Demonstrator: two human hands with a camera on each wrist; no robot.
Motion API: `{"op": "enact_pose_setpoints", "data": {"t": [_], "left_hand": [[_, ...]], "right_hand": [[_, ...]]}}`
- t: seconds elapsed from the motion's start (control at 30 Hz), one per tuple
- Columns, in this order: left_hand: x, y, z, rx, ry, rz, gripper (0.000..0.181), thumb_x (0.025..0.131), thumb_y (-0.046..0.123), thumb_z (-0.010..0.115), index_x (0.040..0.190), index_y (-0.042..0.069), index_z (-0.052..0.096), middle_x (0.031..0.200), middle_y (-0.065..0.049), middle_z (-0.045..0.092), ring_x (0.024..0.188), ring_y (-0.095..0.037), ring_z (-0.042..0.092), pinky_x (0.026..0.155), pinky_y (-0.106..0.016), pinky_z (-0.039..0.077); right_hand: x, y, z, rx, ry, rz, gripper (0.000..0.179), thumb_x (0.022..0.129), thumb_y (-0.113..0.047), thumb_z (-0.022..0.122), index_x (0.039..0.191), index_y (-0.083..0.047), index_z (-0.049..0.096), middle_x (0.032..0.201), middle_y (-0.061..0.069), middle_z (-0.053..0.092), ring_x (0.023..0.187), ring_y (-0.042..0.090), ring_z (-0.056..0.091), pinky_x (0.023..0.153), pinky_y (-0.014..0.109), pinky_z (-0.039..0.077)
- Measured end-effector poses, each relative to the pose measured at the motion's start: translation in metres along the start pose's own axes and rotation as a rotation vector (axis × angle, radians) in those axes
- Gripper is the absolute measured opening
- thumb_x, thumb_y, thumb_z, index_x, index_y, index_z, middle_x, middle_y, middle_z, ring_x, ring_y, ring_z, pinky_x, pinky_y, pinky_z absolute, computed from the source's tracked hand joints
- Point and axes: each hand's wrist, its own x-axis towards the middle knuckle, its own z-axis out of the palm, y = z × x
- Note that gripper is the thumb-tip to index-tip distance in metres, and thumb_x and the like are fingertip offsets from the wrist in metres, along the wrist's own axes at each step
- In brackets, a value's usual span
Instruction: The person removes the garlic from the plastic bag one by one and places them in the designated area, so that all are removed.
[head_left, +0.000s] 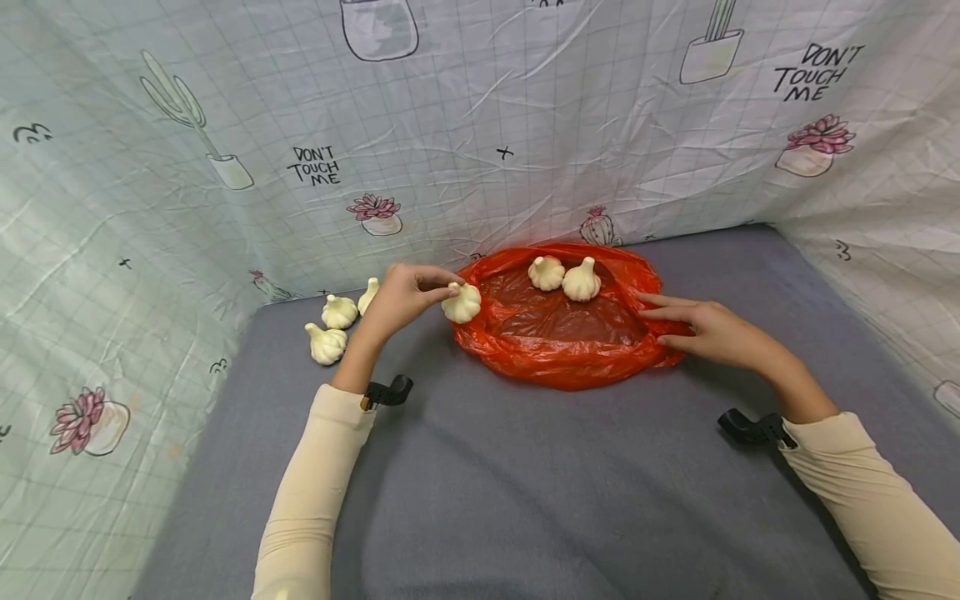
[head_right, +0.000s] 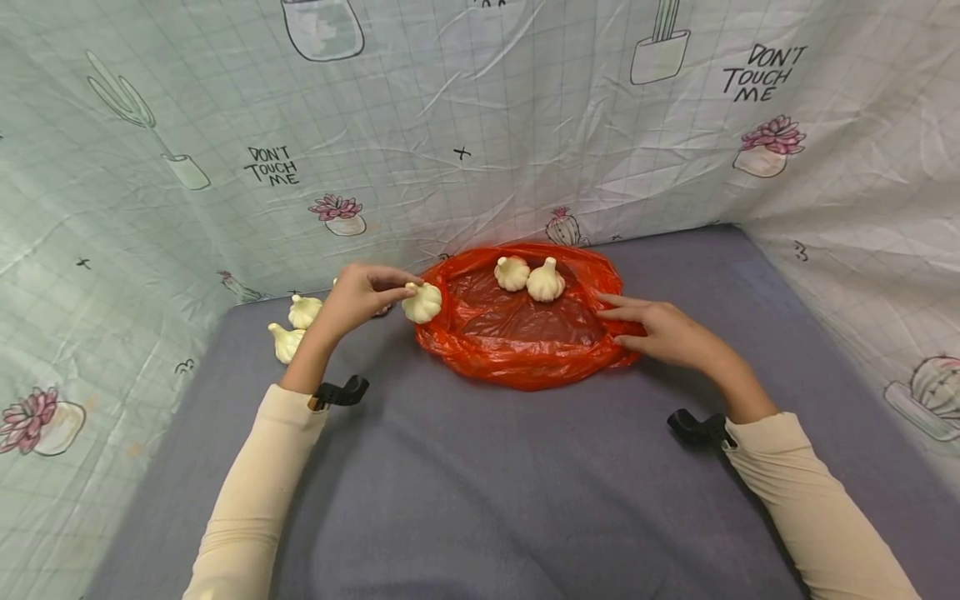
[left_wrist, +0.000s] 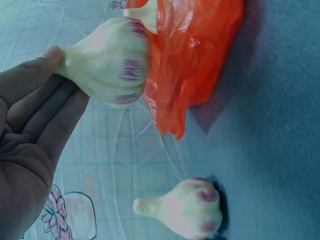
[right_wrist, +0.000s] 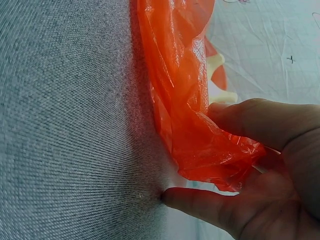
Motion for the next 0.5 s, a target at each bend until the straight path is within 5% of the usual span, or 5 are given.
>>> {"op": "enact_pose_setpoints", "data": {"t": [0.5], "left_hand": [[-0.022,-0.006,-0.015,0.029,-0.006,-0.017,0.016,0.093,0.02,0.077,0.106,0.013,0.082,0.1,-0.002,0.078,0.084,-0.013,0.071,0.067,-0.023,0.053]], "right_hand": [[0.002,-0.001,0.0,0.026,-0.036,0.023,0.042,0.095,-0.009,0.072,0.135,-0.003,0.065,0.153,0.019,0.047,0.136,0.043,0.047,0.101,0.059,0.043]]}}
